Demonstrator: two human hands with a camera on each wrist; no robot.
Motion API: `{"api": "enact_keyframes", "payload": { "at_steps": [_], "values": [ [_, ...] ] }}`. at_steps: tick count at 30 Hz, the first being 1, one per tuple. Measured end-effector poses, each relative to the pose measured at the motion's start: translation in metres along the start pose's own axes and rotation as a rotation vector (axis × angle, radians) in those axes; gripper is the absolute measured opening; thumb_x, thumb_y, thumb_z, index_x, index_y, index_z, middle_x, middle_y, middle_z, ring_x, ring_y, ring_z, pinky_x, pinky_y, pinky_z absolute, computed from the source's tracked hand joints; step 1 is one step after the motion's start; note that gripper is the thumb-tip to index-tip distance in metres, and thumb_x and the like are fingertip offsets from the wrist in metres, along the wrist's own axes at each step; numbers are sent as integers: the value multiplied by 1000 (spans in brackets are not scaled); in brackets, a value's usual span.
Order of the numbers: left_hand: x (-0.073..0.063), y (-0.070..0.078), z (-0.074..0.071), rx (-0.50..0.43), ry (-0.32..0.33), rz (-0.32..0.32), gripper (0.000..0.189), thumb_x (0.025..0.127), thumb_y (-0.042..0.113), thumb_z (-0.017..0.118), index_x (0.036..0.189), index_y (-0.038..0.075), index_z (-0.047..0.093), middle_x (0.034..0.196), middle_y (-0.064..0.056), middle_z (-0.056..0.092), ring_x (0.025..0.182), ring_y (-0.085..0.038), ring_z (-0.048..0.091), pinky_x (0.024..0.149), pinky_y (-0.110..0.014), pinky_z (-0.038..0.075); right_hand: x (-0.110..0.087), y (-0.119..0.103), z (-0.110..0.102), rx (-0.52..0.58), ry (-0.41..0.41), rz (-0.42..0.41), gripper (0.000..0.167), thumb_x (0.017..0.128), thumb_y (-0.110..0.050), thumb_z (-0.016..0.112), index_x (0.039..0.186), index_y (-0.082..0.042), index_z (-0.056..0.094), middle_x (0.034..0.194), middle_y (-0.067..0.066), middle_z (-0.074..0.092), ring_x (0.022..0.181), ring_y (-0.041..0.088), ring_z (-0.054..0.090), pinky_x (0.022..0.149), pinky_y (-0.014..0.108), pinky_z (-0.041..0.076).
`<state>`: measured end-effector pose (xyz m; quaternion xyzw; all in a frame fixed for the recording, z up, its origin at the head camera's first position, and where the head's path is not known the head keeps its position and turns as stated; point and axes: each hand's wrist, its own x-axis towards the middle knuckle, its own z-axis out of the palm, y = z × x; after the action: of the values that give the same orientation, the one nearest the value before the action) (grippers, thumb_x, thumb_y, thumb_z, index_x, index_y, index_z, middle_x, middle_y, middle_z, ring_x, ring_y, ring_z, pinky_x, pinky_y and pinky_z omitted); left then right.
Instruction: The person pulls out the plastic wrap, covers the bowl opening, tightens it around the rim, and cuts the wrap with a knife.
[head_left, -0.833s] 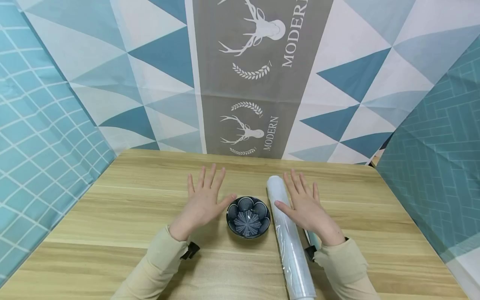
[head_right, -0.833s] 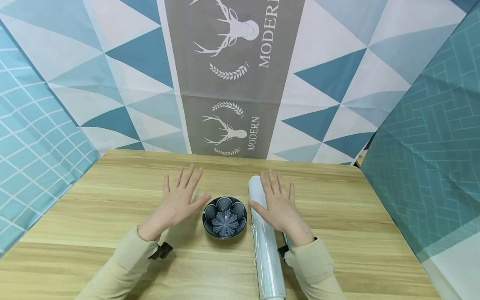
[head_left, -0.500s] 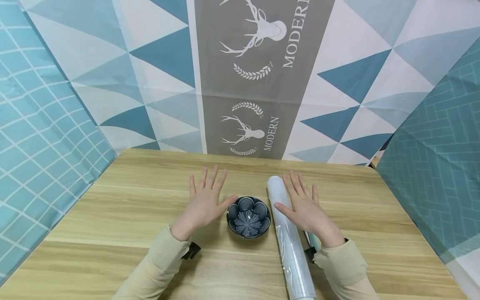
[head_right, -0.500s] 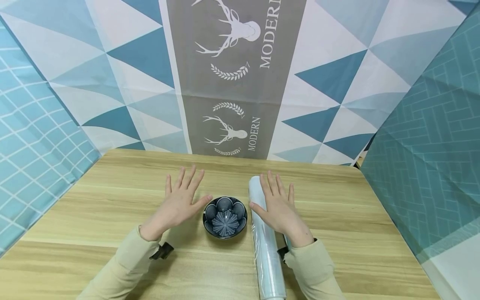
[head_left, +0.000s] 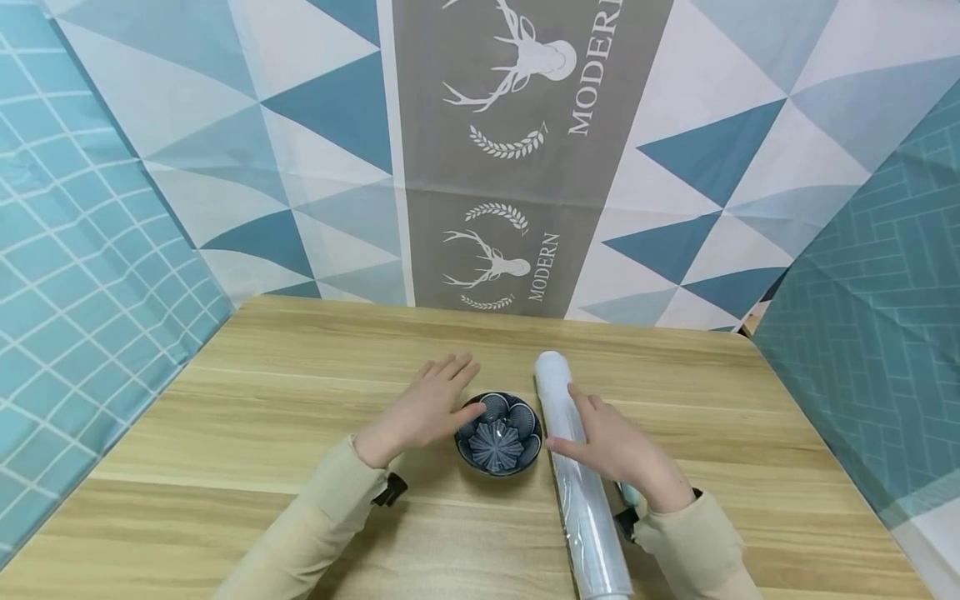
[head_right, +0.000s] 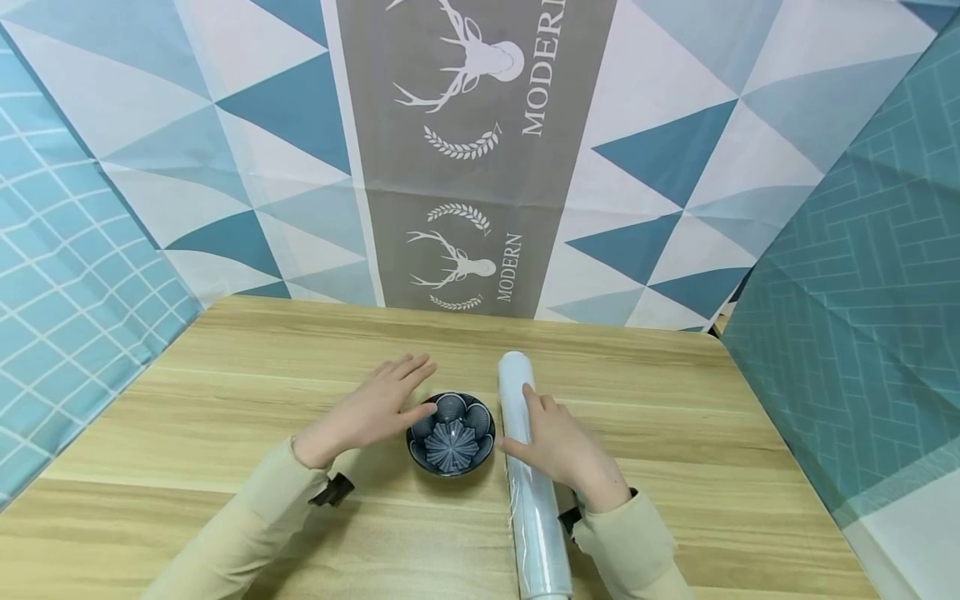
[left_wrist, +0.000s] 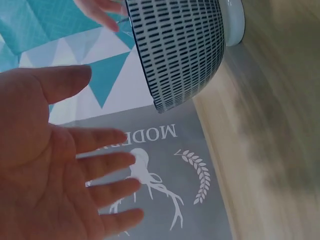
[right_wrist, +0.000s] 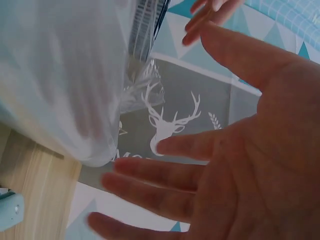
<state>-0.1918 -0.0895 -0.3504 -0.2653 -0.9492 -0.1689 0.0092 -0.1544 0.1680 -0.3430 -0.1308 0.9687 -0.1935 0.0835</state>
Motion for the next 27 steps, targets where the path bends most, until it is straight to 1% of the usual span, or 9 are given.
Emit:
{"api": "enact_keyframes", "payload": {
  "at_steps": [3, 5, 8, 12, 18, 21, 25, 27],
  "values": [
    [6, 2, 0, 22, -41, 44, 60, 90, 39, 51, 138, 5, 37, 145, -15, 31, 133, -35, 26, 109, -50, 20, -5, -3, 3, -5, -48, 41, 94, 79, -57, 58, 142, 2, 21, 135, 32, 36, 117, 42, 45, 93, 52, 40],
    [9, 3, 1, 35, -58, 73, 58, 90, 37, 52, 136, 4, 39, 143, -16, 33, 132, -35, 29, 108, -49, 22, -9, -5, 5, 2, -67, 63, 95, 78, -57, 60, 141, 3, 22, 134, 32, 36, 114, 41, 47, 91, 51, 42],
    [14, 5, 2, 56, -84, 106, 57, 90, 37, 52, 135, 4, 41, 142, -16, 35, 131, -33, 31, 108, -47, 23, -15, -7, 7, 12, -79, 86, 95, 77, -52, 63, 140, 6, 22, 133, 33, 35, 113, 41, 48, 90, 51, 43],
    [21, 9, 3, 81, -115, 145, 54, 91, 36, 51, 134, 3, 43, 141, -16, 37, 131, -31, 32, 108, -45, 24, -23, -10, 11, 11, -78, 98, 95, 77, -45, 67, 139, 9, 21, 131, 36, 35, 111, 44, 48, 89, 52, 44],
    [30, 17, 7, 133, -168, 180, 54, 91, 36, 51, 133, 3, 44, 141, -15, 38, 131, -29, 34, 108, -43, 26, -31, -13, 16, -8, -91, 107, 97, 74, -43, 71, 138, 10, 20, 130, 34, 36, 105, 40, 52, 84, 50, 47],
    [37, 24, 8, 148, -174, 212, 53, 91, 36, 51, 133, 4, 44, 139, -15, 41, 129, -28, 37, 107, -41, 28, -35, -13, 17, -13, -95, 105, 99, 73, -42, 72, 138, 11, 20, 131, 35, 34, 106, 41, 52, 84, 50, 46],
    [46, 34, 9, 150, -164, 251, 52, 90, 35, 52, 131, 4, 46, 134, -12, 47, 124, -24, 43, 104, -35, 33, -40, -14, 20, -5, -90, 117, 100, 71, -40, 74, 137, 12, 20, 133, 35, 33, 109, 43, 50, 87, 51, 45],
    [50, 40, 10, 152, -175, 261, 52, 90, 35, 51, 132, 5, 45, 133, -11, 47, 124, -23, 44, 104, -34, 34, -43, -15, 21, -3, -93, 130, 100, 71, -39, 74, 137, 12, 20, 132, 36, 34, 109, 43, 50, 87, 50, 45]
  ]
}}
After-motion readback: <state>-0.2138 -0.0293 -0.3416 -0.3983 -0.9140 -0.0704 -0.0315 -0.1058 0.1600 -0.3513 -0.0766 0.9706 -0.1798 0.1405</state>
